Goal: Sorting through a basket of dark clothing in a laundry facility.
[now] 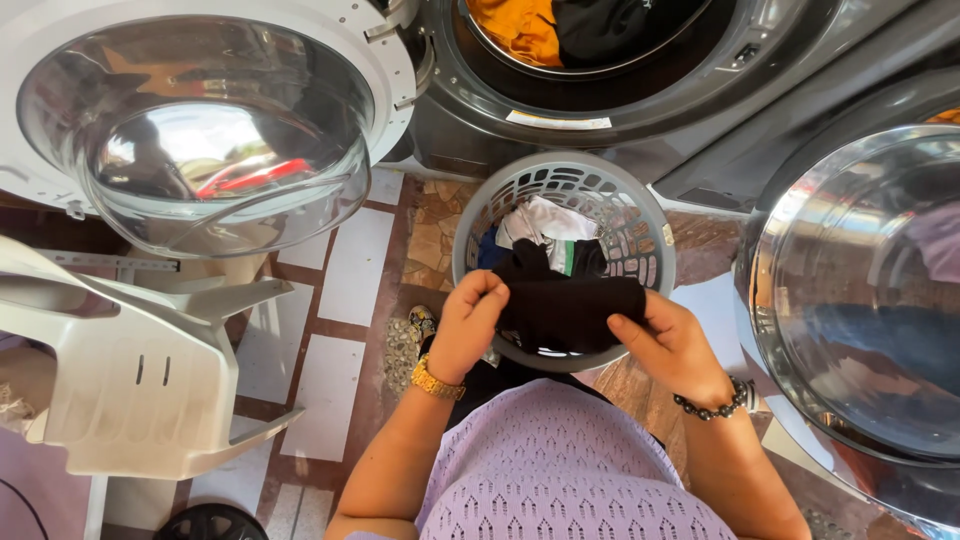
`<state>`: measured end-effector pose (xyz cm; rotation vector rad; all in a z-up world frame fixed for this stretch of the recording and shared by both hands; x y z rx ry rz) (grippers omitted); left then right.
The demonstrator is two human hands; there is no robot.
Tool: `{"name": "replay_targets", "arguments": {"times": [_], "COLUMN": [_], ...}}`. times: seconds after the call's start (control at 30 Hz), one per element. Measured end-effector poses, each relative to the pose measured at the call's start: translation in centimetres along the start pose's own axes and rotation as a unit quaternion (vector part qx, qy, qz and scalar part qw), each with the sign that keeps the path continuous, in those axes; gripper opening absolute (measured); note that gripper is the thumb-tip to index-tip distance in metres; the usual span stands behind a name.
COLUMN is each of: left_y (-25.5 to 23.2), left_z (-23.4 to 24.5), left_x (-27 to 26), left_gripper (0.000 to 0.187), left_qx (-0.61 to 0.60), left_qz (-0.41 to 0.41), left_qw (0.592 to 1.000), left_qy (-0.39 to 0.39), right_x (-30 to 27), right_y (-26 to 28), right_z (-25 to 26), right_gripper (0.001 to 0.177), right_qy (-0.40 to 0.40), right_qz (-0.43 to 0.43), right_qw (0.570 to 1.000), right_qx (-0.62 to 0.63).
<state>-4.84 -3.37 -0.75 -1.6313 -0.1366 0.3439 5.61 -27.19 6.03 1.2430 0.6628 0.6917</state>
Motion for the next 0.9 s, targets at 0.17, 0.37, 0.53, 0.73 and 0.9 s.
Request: {"name": "replay_targets", "arguments": {"times": [0.17,0.37,0.53,0.73,0.9], "left_y": [-2.7,1.0,-0.8,-2.6,-1.9], "left_z": [2.2,6.1,6.8,4.9,2.3], "left_x": [-0.5,-1.6,-2.2,-2.5,-2.3], "left_gripper": [0.009,0.003,0.003,0.003,0.005], "left_qx": [-0.110,-0.205,-0.204,-0.160,-0.042], "left_qz": [-0.029,-0.046,-0.042,-0.029,-0.030], "left_qw": [0.992,0.968,0.969,0.979,0.998], "left_qy": [-0.054,-0.137,-0.135,-0.126,-0.023], "right_x": [-0.3,-0.4,0.0,0.9,3.3], "right_y": [-0.6,-2.9,-3.7,-3.5,-1.1], "right_z": [1.9,1.7,1.1,0.0,-4.5], "right_gripper": [0.010,0.026,0.035,0.048,0.076], "right_qy": [-0.080,0.035,0.082,0.098,0.097], "right_qz": [-0.060,-0.248,-0.262,-0.239,-0.108], "right_qw": [0.982,0.900,0.883,0.896,0.956], "right_qx": [-0.162,-0.357,-0.381,-0.362,-0.255]}}
Point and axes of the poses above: each hand's wrist, its own x-axis towards the middle knuckle, its own z-axis out of the back of the hand, y = z × x, the point moved 3 cm from there along x, towards the middle knuckle, and after that the axes turned 10 degrees about y, right-handed, at the moved point
